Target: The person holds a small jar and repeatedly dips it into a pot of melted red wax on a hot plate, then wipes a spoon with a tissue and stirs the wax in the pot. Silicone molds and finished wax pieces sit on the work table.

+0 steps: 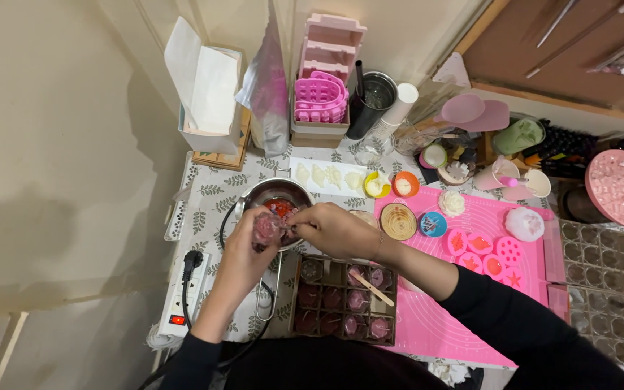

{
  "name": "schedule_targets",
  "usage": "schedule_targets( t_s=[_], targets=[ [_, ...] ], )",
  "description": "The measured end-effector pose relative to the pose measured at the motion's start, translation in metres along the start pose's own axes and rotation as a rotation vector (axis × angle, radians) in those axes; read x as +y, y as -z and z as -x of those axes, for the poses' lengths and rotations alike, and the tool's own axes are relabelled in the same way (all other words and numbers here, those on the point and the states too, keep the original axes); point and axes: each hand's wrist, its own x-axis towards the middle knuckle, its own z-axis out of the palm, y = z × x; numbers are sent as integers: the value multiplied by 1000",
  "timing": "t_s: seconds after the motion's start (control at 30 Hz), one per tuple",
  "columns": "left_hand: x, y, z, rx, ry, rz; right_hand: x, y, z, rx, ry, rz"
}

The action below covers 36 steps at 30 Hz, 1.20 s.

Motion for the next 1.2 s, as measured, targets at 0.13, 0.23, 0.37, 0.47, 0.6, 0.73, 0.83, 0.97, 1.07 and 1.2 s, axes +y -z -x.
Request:
schedule_targets(
  t_s=[0.13,0.23,0.37,0.47,0.6,0.73,0.83,0.97,1.07,1.2],
  targets=[
    [7,7,0,-17,79,22,22,-1,-5,-52,-46,-149],
    [12,12,2,-59,115,23,35,-4,-5,-83,12,-383],
    [19,16,0,-126,204,81,28,-4,0,-53,-63,-104],
    [21,16,-6,-45,104,-116,-1,-11,6,257,261,422],
    [35,8,-16,122,136,-350,-35,-22,9,597,326,815],
    [28,5,-17,159,167,-311,-28,-28,6,565,373,792],
    [21,2,-12,101,138,-175,-17,-30,4,591,372,681],
    [14,-1,-8,59,108,-158,-20,-28,5,496,285,567],
    [11,-2,-3,93,14,-123,-10,-29,7,428,250,410],
    [13,1,1,66,10,-75,-7,-26,8,377,297,282]
  ],
)
